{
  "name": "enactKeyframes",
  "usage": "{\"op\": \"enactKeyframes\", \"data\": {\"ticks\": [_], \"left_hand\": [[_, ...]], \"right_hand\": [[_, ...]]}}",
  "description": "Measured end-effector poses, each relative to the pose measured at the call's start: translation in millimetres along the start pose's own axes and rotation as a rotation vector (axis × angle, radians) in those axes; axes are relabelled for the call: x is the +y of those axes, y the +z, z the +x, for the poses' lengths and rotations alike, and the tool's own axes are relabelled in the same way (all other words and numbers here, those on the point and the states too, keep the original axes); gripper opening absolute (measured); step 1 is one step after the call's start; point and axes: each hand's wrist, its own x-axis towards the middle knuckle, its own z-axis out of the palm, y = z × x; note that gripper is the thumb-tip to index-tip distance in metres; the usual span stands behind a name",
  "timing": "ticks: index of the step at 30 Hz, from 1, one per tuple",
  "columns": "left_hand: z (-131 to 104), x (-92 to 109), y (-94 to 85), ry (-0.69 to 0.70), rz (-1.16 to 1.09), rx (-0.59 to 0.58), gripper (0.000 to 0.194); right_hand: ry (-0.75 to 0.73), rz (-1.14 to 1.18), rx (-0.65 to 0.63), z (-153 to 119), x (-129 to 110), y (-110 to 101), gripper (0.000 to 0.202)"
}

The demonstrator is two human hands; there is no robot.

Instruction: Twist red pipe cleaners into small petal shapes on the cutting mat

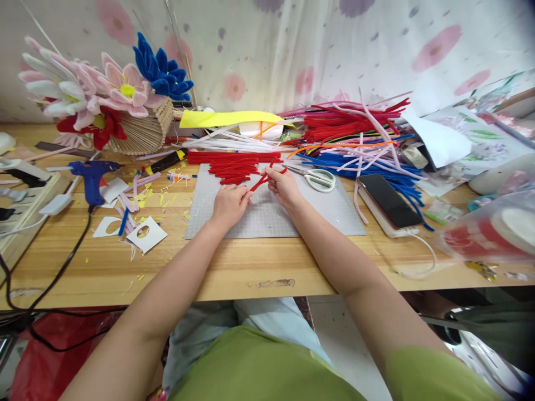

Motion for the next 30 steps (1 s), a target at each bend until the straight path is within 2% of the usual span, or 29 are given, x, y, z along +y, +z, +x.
{"op": "enactKeyframes", "data": {"ticks": [2,5,9,12,19,25,28,30], "left_hand": [[-0.1,-1.0,0.3,-0.054,0.015,0.043,0.026],[1.6,2.4,0.5,-0.097,0.021,0.117,0.031],[3.7,9.7,0.2,-0.178,-0.038,0.062,0.027],[3.9,12.9,-1.0,-0.222,-0.098,0.03,0.024],[1.2,11.7,-5.0,-0.16,-0.152,0.017,0.017],[-4.0,6.2,-7.4,-0.171,-0.129,0.043,0.014],[-6.3,-4.1,-11.7,-0.236,-0.168,0.114,0.014],[-6.3,-14.3,-14.4,-0.314,-0.247,0.234,0.017]], "right_hand": [[-0.021,-0.013,-0.036,-2.7,-0.1,2.8,0.024],[-0.035,-0.049,-0.088,-7.0,1.3,8.9,0.03],[-0.035,-0.037,-0.121,-10.0,3.5,14.2,0.035],[-0.043,-0.018,-0.096,-9.3,3.7,13.1,0.032],[0.019,0.01,-0.03,-7.0,0.3,6.6,0.023],[-0.01,-0.017,-0.003,-2.1,-7.7,0.1,0.024],[-0.107,-0.045,0.066,1.4,-12.7,-8.8,0.029],[-0.15,-0.142,0.08,1.3,-11.4,-12.5,0.03]]}}
